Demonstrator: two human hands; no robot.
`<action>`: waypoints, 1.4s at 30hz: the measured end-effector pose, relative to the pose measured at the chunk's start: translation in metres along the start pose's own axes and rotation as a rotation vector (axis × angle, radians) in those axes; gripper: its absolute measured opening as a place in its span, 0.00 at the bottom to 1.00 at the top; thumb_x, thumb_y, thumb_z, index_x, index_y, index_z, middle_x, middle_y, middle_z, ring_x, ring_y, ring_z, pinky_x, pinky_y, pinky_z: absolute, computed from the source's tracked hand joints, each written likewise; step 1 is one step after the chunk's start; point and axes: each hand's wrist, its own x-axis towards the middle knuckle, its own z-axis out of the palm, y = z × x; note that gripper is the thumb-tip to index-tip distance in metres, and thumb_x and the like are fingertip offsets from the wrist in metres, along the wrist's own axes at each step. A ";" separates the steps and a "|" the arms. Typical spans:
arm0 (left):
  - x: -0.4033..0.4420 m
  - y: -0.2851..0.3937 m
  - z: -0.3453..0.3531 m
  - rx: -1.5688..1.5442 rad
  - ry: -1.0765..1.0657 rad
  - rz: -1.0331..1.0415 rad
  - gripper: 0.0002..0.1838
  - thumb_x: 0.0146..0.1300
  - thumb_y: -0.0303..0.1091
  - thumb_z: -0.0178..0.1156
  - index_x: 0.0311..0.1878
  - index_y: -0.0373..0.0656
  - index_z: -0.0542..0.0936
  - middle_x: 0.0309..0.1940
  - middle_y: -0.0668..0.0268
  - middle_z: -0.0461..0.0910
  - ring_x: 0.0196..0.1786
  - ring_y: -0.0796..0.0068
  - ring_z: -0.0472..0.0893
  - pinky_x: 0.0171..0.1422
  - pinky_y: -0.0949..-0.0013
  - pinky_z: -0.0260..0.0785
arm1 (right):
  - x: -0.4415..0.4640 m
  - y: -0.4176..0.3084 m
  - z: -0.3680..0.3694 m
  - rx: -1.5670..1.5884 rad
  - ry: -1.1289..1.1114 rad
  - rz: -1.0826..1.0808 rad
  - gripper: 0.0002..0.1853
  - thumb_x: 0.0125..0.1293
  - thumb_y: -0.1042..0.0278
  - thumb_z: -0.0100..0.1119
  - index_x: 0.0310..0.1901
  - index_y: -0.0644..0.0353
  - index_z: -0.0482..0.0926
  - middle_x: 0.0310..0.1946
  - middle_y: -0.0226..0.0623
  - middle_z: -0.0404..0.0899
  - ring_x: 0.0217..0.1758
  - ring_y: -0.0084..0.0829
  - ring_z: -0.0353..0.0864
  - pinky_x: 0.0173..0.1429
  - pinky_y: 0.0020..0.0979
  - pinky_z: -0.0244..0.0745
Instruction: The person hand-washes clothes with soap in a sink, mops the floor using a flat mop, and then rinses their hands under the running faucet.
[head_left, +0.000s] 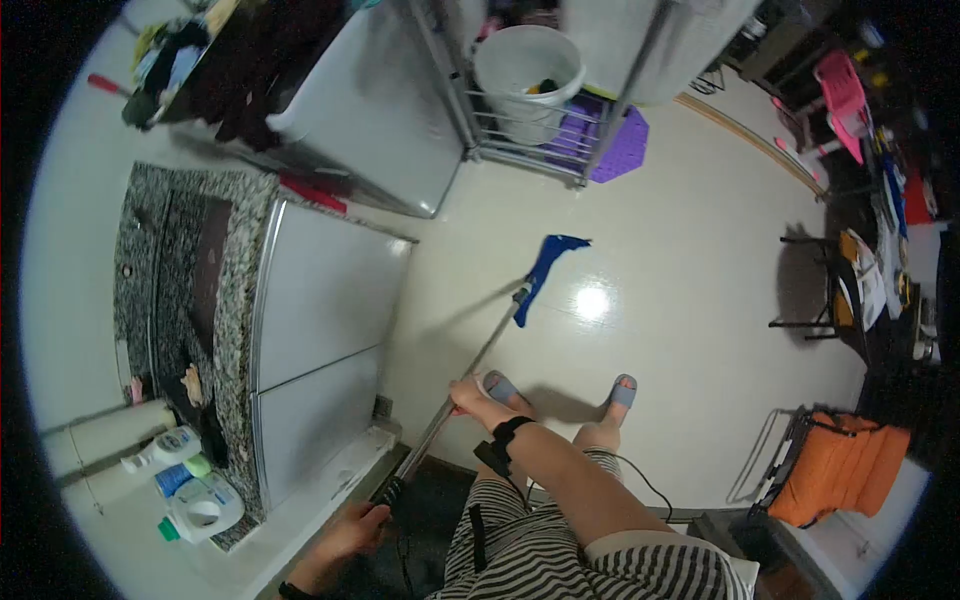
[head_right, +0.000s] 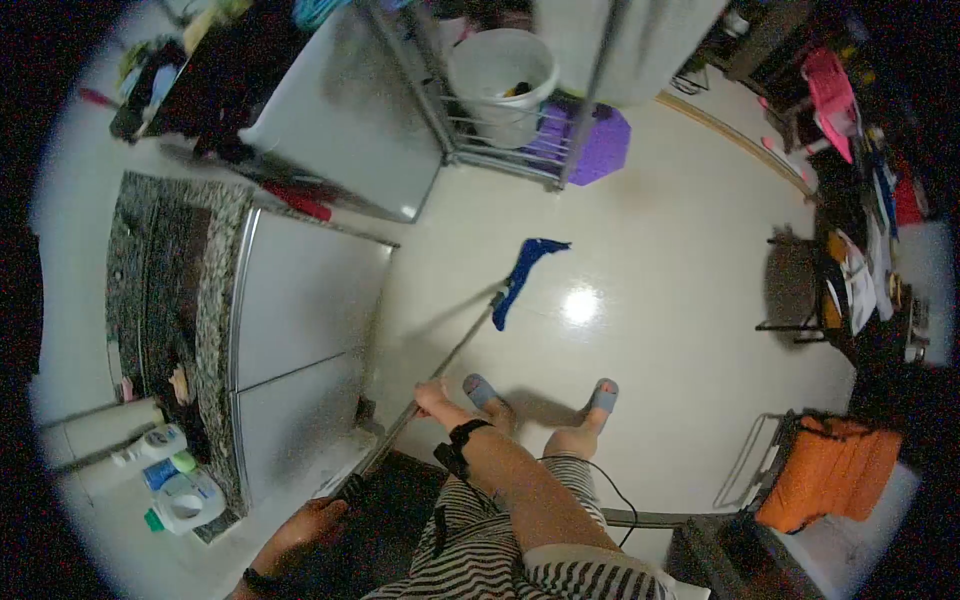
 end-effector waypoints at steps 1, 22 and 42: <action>0.002 -0.010 -0.010 -0.028 0.056 -0.050 0.18 0.63 0.47 0.51 0.31 0.40 0.71 0.16 0.70 0.68 0.15 0.80 0.64 0.18 0.74 0.54 | 0.019 -0.013 -0.001 -0.025 -0.009 -0.019 0.11 0.54 0.61 0.60 0.33 0.58 0.75 0.24 0.36 0.76 0.24 0.37 0.73 0.41 0.55 0.62; 0.063 0.000 0.033 -1.708 -0.718 0.006 0.15 0.66 0.44 0.48 0.35 0.41 0.67 0.17 0.73 0.58 0.15 0.85 0.54 0.16 0.81 0.47 | 0.103 0.091 -0.042 0.063 -0.007 0.146 0.14 0.59 0.63 0.53 0.37 0.68 0.70 0.29 0.46 0.76 0.30 0.39 0.76 0.42 0.51 0.65; -0.015 -0.060 0.104 -1.565 -0.178 -0.159 0.13 0.69 0.40 0.43 0.29 0.49 0.69 0.12 0.78 0.55 0.11 0.88 0.49 0.14 0.79 0.43 | 0.063 0.012 0.066 0.096 -0.386 -0.141 0.07 0.57 0.68 0.52 0.31 0.63 0.76 0.29 0.42 0.77 0.34 0.43 0.79 0.43 0.47 0.72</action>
